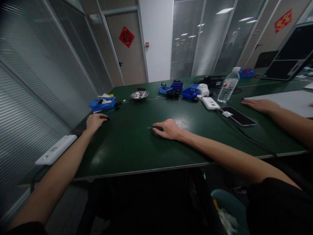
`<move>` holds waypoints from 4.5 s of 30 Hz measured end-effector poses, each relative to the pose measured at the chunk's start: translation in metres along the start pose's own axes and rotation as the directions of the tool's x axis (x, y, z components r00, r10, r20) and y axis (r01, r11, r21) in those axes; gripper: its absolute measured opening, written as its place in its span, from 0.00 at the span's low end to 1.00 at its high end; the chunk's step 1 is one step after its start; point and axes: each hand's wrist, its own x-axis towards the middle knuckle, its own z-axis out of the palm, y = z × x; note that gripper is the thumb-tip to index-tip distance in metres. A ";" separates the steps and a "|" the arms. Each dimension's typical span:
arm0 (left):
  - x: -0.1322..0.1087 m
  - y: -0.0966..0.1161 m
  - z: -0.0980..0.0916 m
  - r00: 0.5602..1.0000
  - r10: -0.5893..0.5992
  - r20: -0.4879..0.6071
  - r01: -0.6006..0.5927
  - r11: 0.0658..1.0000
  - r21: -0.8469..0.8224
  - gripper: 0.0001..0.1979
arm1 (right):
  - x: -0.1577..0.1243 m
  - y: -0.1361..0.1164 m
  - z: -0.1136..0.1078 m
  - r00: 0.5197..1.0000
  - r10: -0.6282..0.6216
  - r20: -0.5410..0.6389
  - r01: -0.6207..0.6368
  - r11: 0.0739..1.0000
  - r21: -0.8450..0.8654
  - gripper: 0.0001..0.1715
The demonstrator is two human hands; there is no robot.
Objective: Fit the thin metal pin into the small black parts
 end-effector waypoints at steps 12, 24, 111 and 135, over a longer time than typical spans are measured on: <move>-0.011 0.033 0.004 0.974 0.215 0.072 -0.195 0.957 -0.215 0.18 | 0.000 0.000 -0.001 1.000 -0.022 0.002 0.022 1.000 0.007 0.27; -0.085 0.143 0.003 0.579 0.762 0.291 -0.342 0.551 -0.761 0.18 | -0.001 -0.005 -0.005 0.992 -0.129 -0.003 0.129 0.987 0.098 0.26; -0.114 0.165 0.010 0.458 0.884 0.092 -0.722 0.430 -0.543 0.16 | 0.005 -0.002 0.000 0.994 0.064 0.083 -0.058 0.996 -0.074 0.27; -0.060 0.115 0.018 0.776 0.619 0.123 -0.504 0.725 -0.470 0.18 | 0.005 0.001 0.000 0.994 0.046 0.100 -0.038 0.996 -0.079 0.28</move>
